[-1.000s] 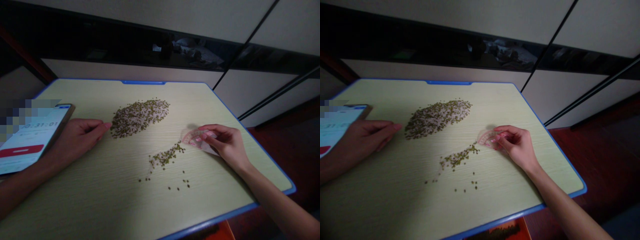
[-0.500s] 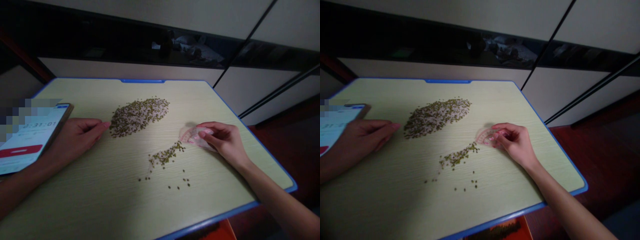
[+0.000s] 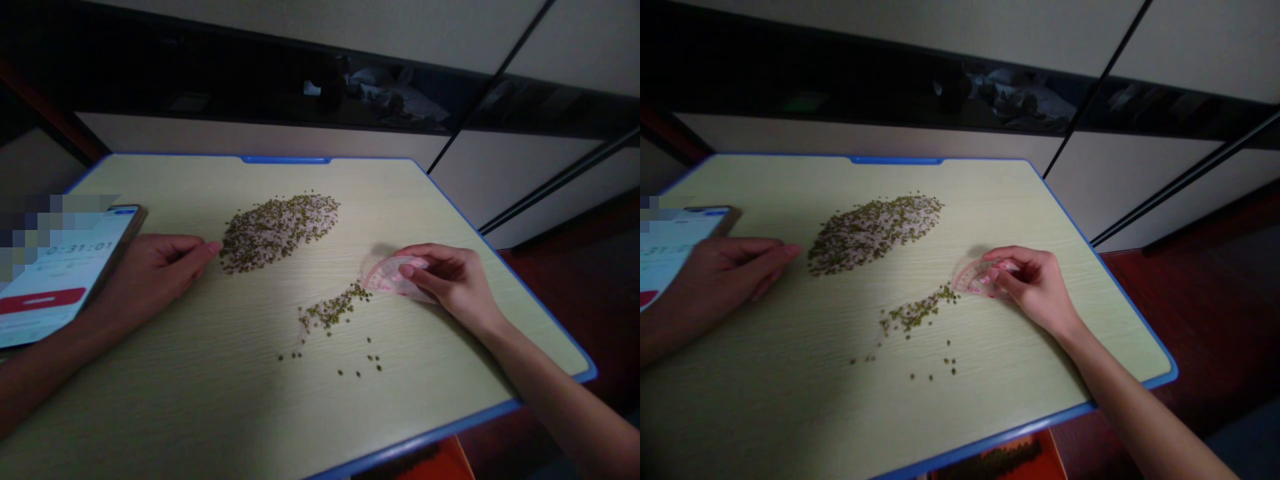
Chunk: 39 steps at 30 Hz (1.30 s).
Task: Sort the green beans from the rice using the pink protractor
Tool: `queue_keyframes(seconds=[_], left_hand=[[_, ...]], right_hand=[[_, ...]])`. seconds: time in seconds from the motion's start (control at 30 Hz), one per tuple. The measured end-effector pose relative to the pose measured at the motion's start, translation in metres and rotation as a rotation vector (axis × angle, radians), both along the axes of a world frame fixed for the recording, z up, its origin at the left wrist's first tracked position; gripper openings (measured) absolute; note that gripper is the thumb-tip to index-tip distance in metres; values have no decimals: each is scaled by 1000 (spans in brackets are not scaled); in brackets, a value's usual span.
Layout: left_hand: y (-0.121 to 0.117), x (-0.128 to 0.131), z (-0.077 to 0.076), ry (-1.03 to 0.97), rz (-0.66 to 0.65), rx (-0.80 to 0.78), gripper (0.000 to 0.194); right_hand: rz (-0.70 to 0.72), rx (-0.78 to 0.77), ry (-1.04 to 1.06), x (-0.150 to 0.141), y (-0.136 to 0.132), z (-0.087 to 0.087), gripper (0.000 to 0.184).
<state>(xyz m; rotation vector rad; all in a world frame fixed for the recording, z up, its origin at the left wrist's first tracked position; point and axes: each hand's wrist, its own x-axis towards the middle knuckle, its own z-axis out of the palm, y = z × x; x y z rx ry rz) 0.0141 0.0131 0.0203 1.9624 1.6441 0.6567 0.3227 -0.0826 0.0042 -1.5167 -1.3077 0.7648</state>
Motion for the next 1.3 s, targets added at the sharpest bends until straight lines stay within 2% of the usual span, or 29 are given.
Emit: queue_keyframes(seconds=[0.3, 0.97, 1.3], left_hand=[[-2, 1, 1, 15, 3, -2, 41], [-2, 0, 1, 28, 16, -23, 41], [-1, 1, 1, 25, 13, -23, 41]], right_hand=[[33, -2, 0, 0, 0, -2, 12], [-12, -16, -23, -6, -1, 2, 13], [-89, 0, -1, -6, 1, 3, 10]])
